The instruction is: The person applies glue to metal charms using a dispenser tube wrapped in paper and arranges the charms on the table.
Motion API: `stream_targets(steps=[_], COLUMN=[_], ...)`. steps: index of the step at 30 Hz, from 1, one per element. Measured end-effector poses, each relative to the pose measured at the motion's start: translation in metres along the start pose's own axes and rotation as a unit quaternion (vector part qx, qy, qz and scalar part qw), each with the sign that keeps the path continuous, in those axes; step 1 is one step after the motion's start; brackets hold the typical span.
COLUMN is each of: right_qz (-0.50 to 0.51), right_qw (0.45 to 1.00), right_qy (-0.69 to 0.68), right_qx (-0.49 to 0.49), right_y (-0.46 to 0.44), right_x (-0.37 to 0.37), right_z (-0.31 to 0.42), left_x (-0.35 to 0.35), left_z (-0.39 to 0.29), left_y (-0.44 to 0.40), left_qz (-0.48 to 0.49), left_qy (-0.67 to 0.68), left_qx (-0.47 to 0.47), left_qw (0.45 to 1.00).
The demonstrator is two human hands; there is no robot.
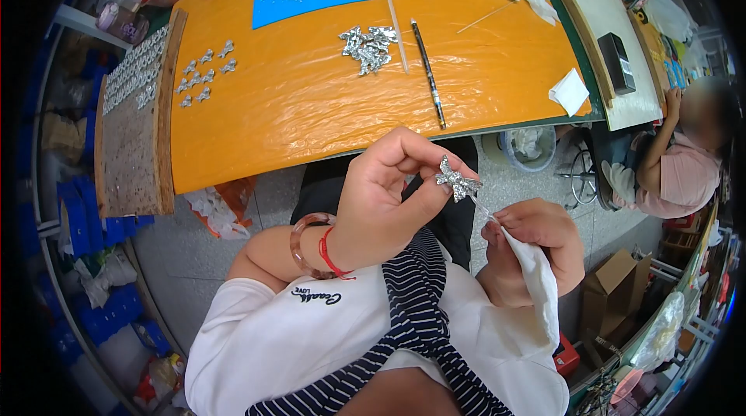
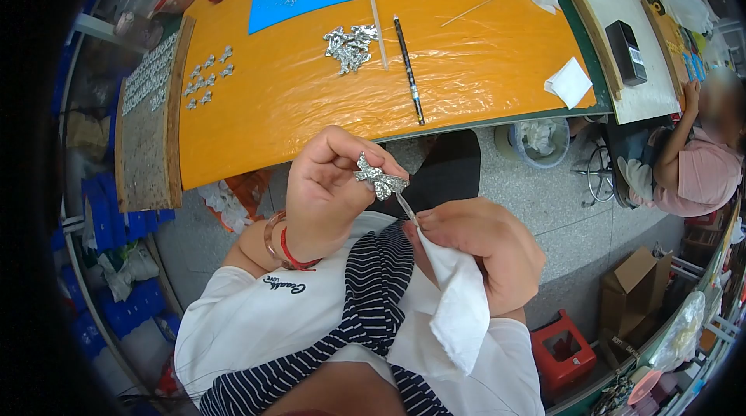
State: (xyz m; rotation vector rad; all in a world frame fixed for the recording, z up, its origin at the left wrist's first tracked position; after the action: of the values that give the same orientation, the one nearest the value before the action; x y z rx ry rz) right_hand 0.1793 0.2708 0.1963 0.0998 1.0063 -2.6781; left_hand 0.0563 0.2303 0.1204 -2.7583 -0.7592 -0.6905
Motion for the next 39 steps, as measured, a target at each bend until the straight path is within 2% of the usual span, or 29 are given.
stream_targets(steps=[4, 6, 10, 13, 15, 18, 25, 30, 33, 39], right_qz=[-0.022, 0.017, 0.015, -0.007, 0.001, 0.029, -0.002, 0.007, 0.033, 0.022], right_qw=[1.0, 1.0, 1.0, 0.999, 1.0, 0.999, 0.999, 1.0, 0.999, 1.0], right_qy=[-0.01, 0.01, 0.007, -0.018, -0.011, 0.004, -0.02, -0.023, -0.003, 0.003], right_qx=[0.009, 0.003, 0.003, 0.041, 0.015, 0.026, 0.026, -0.001, 0.023, 0.0], right_y=[0.0, -0.002, -0.001, -0.002, -0.003, -0.005, -0.002, -0.003, -0.004, -0.001], right_x=[-0.003, 0.003, 0.004, -0.001, 0.0, 0.004, 0.0, 0.005, 0.008, 0.006], right_z=[-0.001, 0.0, 0.0, -0.005, -0.002, -0.004, -0.001, 0.001, -0.001, 0.001], left_x=[0.001, 0.001, 0.001, 0.001, 0.001, 0.002, 0.002, 0.002, 0.002, 0.002], left_z=[0.0, -0.001, -0.002, -0.001, -0.001, 0.0, -0.001, 0.0, -0.001, -0.001], left_y=[0.0, 0.0, 0.0, 0.0, 0.0, 0.0, 0.0, 0.0, 0.0, 0.0], left_qz=[0.002, 0.002, 0.003, 0.008, 0.009, 0.009, 0.01, 0.012, 0.013, 0.015], left_qy=[-0.01, -0.01, -0.012, -0.028, -0.021, -0.017, -0.025, -0.022, -0.02, -0.022], left_qx=[0.006, 0.007, 0.015, 0.014, 0.013, 0.012, 0.012, 0.011, 0.015, 0.015], left_qw=[1.0, 1.0, 1.0, 0.999, 1.0, 1.0, 1.0, 1.0, 1.0, 1.0])
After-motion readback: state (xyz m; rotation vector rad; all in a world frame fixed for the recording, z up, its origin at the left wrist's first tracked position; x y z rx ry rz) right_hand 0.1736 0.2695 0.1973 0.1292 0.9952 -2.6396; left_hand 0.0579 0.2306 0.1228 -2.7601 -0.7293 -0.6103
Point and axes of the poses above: each hand's wrist, its own y-axis away from the middle knuckle, its own x-axis out of the palm, z = x × y, the point moved 9 cm from there along -y, towards the middle knuckle, and after that the axes turned 9 degrees about -z, right-handed, at the moved point
